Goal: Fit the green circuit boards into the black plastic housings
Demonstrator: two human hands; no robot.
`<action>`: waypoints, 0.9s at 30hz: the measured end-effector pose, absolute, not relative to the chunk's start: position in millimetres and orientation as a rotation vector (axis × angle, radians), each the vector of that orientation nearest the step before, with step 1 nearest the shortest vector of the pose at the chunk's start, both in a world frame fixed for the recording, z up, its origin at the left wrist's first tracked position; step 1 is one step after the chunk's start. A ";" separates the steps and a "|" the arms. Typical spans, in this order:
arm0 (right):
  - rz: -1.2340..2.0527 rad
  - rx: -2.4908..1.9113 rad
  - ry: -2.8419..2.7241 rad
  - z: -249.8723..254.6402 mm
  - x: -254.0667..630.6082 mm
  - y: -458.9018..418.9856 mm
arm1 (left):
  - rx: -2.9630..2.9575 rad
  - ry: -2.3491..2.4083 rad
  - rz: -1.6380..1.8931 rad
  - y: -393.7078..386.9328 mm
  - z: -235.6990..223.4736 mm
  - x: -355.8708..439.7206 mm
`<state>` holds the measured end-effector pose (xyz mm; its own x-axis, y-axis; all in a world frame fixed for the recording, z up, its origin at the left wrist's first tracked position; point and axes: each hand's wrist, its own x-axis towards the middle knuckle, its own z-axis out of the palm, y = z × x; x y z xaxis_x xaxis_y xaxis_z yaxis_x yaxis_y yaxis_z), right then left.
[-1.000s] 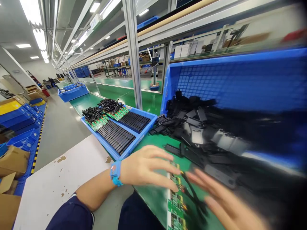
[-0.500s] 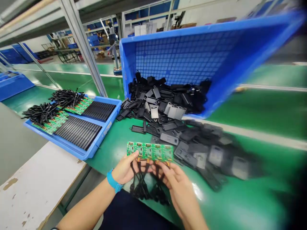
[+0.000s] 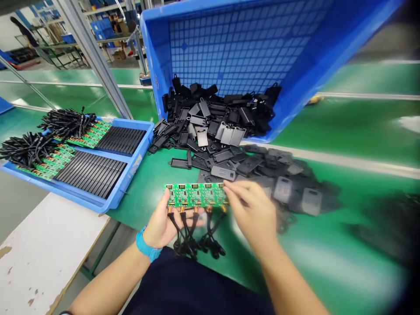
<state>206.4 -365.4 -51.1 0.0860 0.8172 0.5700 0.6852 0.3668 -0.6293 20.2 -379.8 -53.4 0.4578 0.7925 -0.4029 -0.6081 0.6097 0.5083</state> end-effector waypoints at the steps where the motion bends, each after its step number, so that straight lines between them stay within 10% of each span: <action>1: 0.152 -1.354 -1.652 -51.3 206.7 -365.5 | 0.299 0.654 0.881 -379.9 -52.2 20.1; 27: 0.631 -1.355 -1.748 -36.1 203.2 -376.0 | 0.445 0.815 1.073 -392.6 -42.9 32.0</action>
<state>203.2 -376.0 -36.1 -0.0883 0.9507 0.2973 0.5415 0.2963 -0.7867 32.0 -392.6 -42.9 0.2343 0.9005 -0.3663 -0.5946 0.4308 0.6788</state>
